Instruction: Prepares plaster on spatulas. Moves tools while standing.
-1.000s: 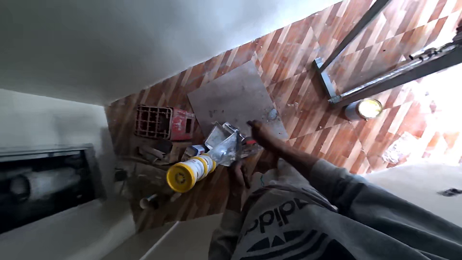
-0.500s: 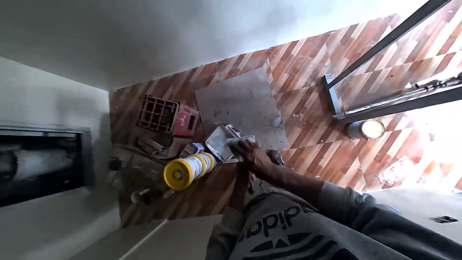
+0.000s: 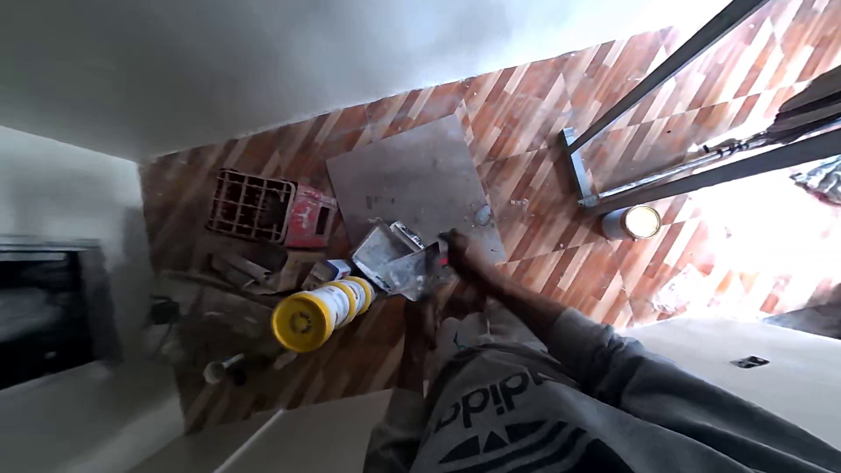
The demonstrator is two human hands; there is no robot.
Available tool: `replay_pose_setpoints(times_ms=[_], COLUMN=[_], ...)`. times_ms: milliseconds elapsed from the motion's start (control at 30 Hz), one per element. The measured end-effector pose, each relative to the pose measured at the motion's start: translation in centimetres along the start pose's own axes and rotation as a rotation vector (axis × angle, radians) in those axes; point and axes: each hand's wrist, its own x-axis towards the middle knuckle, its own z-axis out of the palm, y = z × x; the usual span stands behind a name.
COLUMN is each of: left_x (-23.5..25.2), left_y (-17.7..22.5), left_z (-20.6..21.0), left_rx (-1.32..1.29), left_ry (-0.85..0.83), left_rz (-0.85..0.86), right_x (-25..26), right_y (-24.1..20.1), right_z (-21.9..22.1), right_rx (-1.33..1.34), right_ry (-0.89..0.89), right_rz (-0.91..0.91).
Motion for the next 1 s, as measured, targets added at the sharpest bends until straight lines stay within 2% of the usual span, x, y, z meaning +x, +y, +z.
replay_pose_setpoints(times_ms=[67, 133, 200, 267, 367, 467, 533, 633, 733, 800, 867, 1000], left_x=[0.6, 0.8, 1.2, 1.4, 2.6, 4.3, 5.2, 7.3, 11.7, 15.3, 18.6, 23.1], left_y=[-0.1, 0.3, 1.8, 3.9, 5.3, 6.8, 7.7, 8.3, 10.7, 12.0, 14.3, 19.8], left_z=[-0.6, -1.7, -2.5, -3.3, -4.9, -6.0, -6.0, -5.2, -4.6, -4.4, -3.6, -2.4], left_rx=[0.294, 0.756, 1.084, 1.218, 1.275, 1.331, 1.350, 1.379, 1.423, 1.473, 1.478, 1.484], left_ry=[0.101, 0.228, 0.303, 0.300, 0.284, 0.283, 0.293, 0.322, 0.398, 0.434, 0.403, 0.404], left_rz=[0.247, 0.457, 0.435, 0.327, 0.331, 0.335, 0.352, 0.481, 0.498, 0.515, 0.454, 0.461], right_x=[1.4, 0.7, -0.6, -2.4, -4.2, -3.1, -0.1, 7.3, 12.5, 17.1, 23.2, 28.8], right_y=[2.1, 1.2, -0.9, -2.5, -3.4, -3.6, -4.4, -5.2, -6.7, -6.9, -6.5, -8.4], right_z=[-3.3, -6.8, -9.4, -10.2, -8.0, -4.6, -3.9, -4.3, -5.8, -6.8, -8.0, -11.6], right_rx=[0.104, 0.116, -0.003, -0.165, -0.348, -0.504, -0.590, -0.621, -0.660, -0.658, -0.632, -0.616], right_ry=[0.171, 0.273, 0.278, 0.189, 0.001, -0.096, -0.187, -0.319, -0.507, -0.561, -0.569, -0.701], right_rz=[0.055, 0.001, -0.146, -0.342, -0.495, -0.582, -0.542, -0.442, -0.483, -0.464, -0.429, -0.449])
